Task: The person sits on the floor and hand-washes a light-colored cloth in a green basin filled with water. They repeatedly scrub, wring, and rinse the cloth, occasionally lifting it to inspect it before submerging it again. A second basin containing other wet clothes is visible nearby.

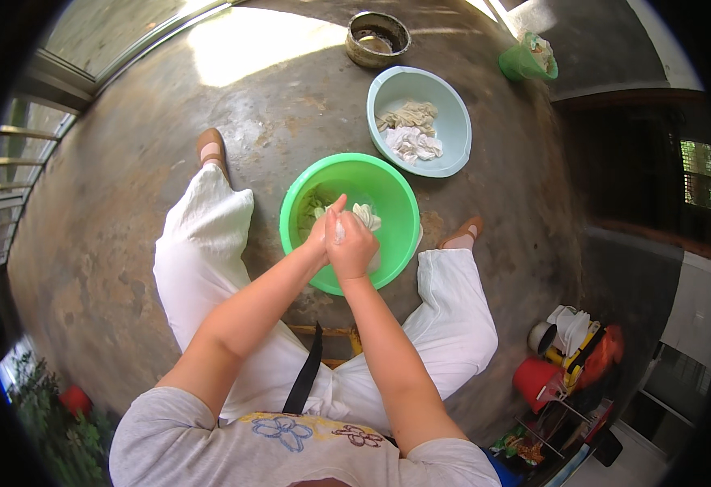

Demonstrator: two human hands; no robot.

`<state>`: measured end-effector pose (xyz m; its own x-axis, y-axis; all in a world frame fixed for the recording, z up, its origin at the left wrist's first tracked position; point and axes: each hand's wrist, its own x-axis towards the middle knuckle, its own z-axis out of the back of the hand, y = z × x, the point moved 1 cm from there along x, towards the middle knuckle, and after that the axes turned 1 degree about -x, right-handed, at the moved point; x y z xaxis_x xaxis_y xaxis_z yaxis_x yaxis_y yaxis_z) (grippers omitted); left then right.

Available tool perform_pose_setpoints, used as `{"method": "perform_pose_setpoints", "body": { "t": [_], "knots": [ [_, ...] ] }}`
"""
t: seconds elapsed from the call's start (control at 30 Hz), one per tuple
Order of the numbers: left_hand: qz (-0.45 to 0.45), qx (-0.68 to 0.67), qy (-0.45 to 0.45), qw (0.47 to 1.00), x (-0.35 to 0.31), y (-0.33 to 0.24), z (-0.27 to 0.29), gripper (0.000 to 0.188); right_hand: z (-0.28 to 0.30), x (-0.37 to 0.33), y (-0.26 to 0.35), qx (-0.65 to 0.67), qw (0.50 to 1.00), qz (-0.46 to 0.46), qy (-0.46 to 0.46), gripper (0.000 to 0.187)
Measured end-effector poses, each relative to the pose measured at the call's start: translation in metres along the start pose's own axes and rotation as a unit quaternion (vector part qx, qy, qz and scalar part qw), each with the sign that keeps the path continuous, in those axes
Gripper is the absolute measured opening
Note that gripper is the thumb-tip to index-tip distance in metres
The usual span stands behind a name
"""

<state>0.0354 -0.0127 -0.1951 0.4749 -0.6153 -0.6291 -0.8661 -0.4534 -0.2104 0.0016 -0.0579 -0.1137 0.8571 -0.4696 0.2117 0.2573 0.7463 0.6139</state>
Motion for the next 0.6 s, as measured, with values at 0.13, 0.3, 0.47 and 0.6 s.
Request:
{"method": "perform_pose_setpoints", "body": {
  "t": [0.13,0.3,0.47,0.6],
  "knots": [
    [-0.027,0.13,-0.101,0.986,0.003,-0.003,-0.005,0.03,-0.029,0.044,-0.061,0.117,0.952,-0.279,0.051,0.035],
    [-0.081,0.173,-0.087,0.978,-0.004,-0.008,-0.024,0.036,-0.028,0.036,-0.123,0.257,0.943,-0.211,0.011,0.038],
    [-0.129,0.268,-0.16,0.941,0.017,-0.029,0.015,0.049,0.007,-0.003,-0.093,0.106,0.98,-0.072,0.152,0.04],
    [-0.021,0.359,-0.216,0.908,0.006,-0.025,0.008,0.079,0.036,0.005,-0.06,0.194,0.951,-0.102,0.216,0.029]
  ]
}}
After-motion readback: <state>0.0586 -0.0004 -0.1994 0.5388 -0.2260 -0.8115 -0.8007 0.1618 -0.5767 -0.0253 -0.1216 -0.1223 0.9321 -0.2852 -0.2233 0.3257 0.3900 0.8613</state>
